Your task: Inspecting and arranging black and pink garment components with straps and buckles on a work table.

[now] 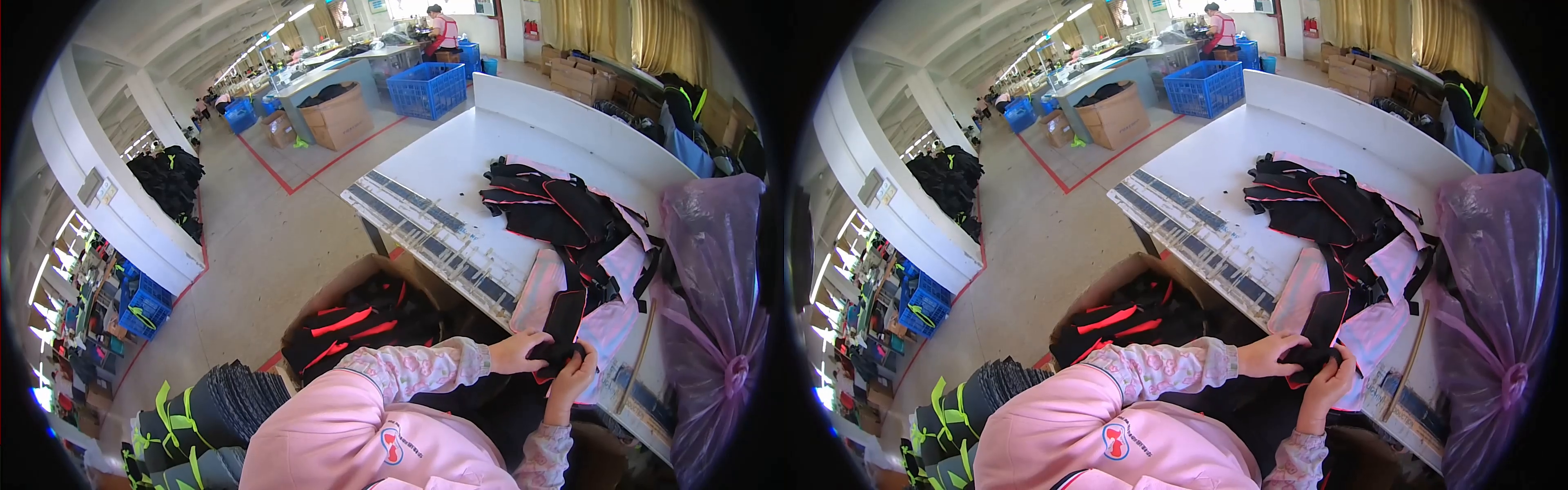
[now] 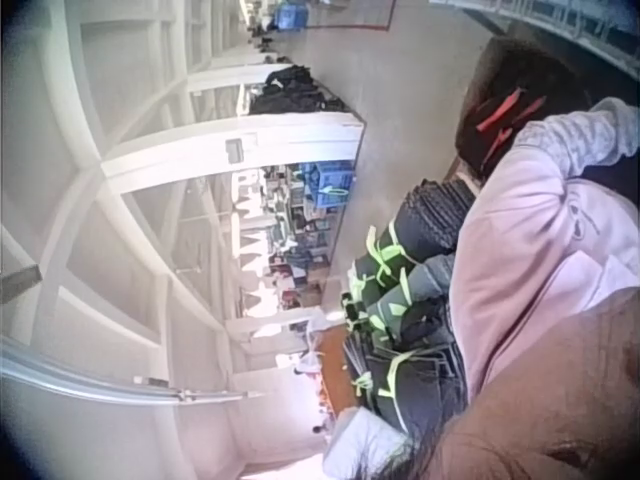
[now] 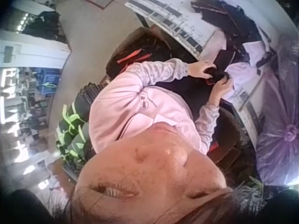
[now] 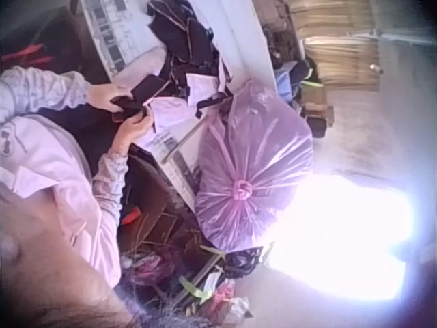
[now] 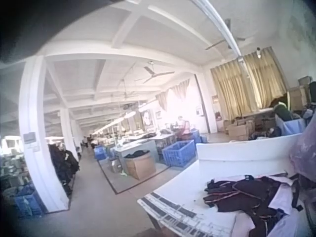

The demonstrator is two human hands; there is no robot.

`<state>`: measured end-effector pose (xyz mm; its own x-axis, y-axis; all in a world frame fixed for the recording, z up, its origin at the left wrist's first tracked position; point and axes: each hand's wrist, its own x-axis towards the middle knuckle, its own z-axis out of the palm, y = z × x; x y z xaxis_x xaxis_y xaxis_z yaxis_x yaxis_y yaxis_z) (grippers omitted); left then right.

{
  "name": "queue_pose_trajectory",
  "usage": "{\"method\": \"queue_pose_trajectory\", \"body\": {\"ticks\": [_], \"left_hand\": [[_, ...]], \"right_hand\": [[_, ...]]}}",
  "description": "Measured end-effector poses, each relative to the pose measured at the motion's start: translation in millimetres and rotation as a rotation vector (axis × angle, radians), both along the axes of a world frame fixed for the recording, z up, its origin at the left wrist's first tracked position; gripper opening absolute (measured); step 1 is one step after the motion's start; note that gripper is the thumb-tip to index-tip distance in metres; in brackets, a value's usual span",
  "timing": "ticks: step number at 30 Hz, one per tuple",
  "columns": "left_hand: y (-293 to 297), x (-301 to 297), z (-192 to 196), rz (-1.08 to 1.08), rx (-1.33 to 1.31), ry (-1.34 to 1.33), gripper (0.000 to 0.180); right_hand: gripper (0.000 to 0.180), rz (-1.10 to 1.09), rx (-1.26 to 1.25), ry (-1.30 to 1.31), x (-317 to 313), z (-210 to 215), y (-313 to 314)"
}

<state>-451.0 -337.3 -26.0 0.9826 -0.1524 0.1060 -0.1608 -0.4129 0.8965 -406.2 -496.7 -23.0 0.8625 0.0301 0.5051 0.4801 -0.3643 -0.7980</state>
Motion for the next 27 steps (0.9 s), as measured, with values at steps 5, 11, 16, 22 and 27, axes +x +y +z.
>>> {"method": "queue_pose_trajectory", "body": {"ticks": [5,11,16,22,27], "left_hand": [[-10.1,9.1,-34.2,0.14,0.065,-0.276,0.049],[4.5,24.3,-34.6,0.462,-0.71,0.348,0.032],[1.2,15.0,-18.3,0.347,-1.318,0.421,0.037],[13.7,11.3,-20.8,0.067,-1.45,0.559,0.039],[8.4,1.6,-12.2,-0.062,-1.517,0.529,0.041]], "right_hand": [[0.018,0.069,-0.081,-0.125,-5.8,5.8,3.7],[0.027,0.216,-0.129,-0.119,-9.4,9.1,19.6],[0.029,0.077,-0.151,-0.137,-2.4,2.5,8.0],[0.025,0.13,0.09,-0.007,2.5,6.5,7.0],[0.013,0.193,0.46,0.285,-5.3,9.8,8.6]]}}
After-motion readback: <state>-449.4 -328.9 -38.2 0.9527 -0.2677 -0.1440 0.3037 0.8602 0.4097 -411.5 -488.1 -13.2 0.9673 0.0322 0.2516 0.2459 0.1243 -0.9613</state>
